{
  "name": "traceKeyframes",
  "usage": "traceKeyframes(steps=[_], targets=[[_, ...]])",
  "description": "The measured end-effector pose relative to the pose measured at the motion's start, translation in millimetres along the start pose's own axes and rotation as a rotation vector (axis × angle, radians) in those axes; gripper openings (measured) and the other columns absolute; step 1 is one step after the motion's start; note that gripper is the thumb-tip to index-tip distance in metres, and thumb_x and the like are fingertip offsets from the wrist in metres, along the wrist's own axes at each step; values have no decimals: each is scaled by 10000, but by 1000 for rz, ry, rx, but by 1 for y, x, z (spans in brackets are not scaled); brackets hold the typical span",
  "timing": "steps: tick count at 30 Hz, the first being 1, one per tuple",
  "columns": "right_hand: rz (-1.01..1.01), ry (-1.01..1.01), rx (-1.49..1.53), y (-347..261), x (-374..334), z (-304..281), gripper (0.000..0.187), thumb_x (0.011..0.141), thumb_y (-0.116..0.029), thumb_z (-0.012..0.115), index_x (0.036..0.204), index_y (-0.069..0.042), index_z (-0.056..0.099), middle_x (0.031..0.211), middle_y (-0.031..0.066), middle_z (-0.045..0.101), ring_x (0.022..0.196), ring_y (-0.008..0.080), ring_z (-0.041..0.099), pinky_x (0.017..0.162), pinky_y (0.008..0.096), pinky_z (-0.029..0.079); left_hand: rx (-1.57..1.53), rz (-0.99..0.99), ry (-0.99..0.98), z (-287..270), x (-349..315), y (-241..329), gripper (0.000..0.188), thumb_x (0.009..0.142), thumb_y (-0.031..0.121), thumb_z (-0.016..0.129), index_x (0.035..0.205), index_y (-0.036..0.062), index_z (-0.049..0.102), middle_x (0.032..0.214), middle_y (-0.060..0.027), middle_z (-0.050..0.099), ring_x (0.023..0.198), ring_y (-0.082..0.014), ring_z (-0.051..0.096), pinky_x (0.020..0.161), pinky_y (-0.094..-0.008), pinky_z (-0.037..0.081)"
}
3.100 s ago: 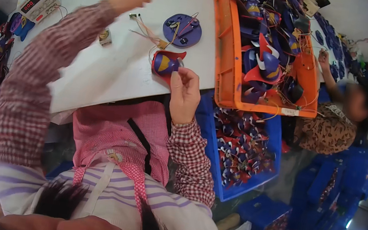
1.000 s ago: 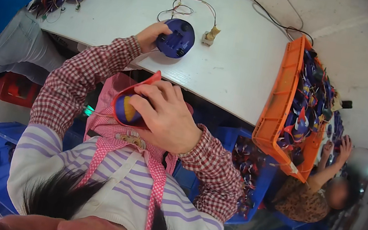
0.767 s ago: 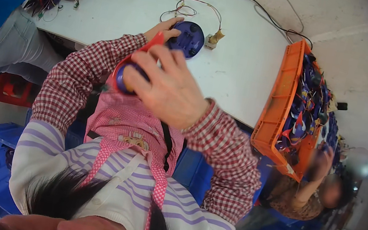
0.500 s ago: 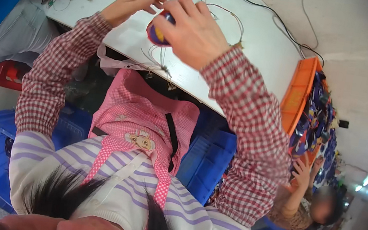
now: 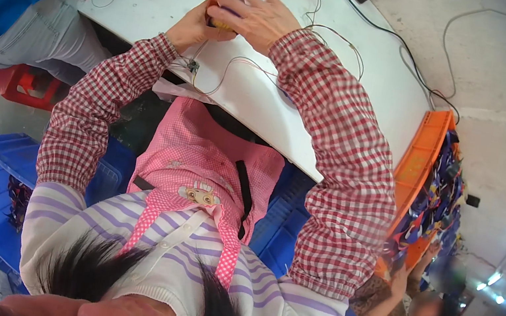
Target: Assembling and testing small toy components at an industrial workbench.
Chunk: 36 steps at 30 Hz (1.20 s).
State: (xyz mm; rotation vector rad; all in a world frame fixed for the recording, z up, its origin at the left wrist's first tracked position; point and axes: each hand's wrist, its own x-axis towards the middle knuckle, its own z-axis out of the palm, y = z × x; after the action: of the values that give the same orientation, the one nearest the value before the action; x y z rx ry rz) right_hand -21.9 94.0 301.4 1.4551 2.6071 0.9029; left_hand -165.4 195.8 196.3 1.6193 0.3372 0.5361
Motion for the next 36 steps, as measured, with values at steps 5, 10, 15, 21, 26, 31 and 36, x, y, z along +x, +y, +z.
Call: traceKeyframes(steps=[5,10,15,21,26,31,36], targets=[[372,-15,13,2,-64,-35,510,736,-185,732,1197,-181,513,1286,41,432,1186,245,423,979,321,358,316,42,257,14,12,-38,713,709,439,739,1187,-20,477,1063,-175,582,977,-293,575,881,-348,460],[811,279,67,0,-189,-56,457,775,-221,709,1166,-79,518,1158,119,455,1014,225,467,844,301,432,1021,-93,269,8,10,1,671,758,536,625,1068,-56,564,978,-191,594,846,-277,584,760,-334,479],[1526,224,725,-30,-248,-31,637,750,-310,748,1202,32,458,1173,173,437,910,203,505,784,291,462,1014,-175,207,-22,-2,-8,678,738,575,634,1041,-31,598,1042,-185,582,934,-289,557,817,-364,450],[1546,141,920,-13,-244,11,415,777,-233,711,1073,18,565,948,112,595,773,147,547,686,255,480,1043,277,467,-20,-44,-11,526,767,393,668,1092,-9,573,980,-165,554,897,-262,530,811,-358,441],[1689,267,1017,-6,-222,-13,340,743,-227,726,964,0,604,812,90,632,710,143,570,586,238,487,501,177,131,77,-72,43,340,805,160,646,1100,20,553,900,-85,558,727,-174,535,680,-286,455],[1585,382,1187,-19,-183,-32,296,741,-204,733,934,-18,606,828,76,625,686,140,570,515,218,476,751,49,90,129,5,23,410,870,338,565,1111,6,544,722,-109,607,630,-237,592,591,-316,473],[1369,388,1022,-36,-162,-15,245,770,-133,717,946,-12,598,839,77,603,649,130,564,516,205,483,877,-58,44,147,35,0,335,845,288,545,1024,5,548,727,-150,642,670,-326,628,620,-384,496]])
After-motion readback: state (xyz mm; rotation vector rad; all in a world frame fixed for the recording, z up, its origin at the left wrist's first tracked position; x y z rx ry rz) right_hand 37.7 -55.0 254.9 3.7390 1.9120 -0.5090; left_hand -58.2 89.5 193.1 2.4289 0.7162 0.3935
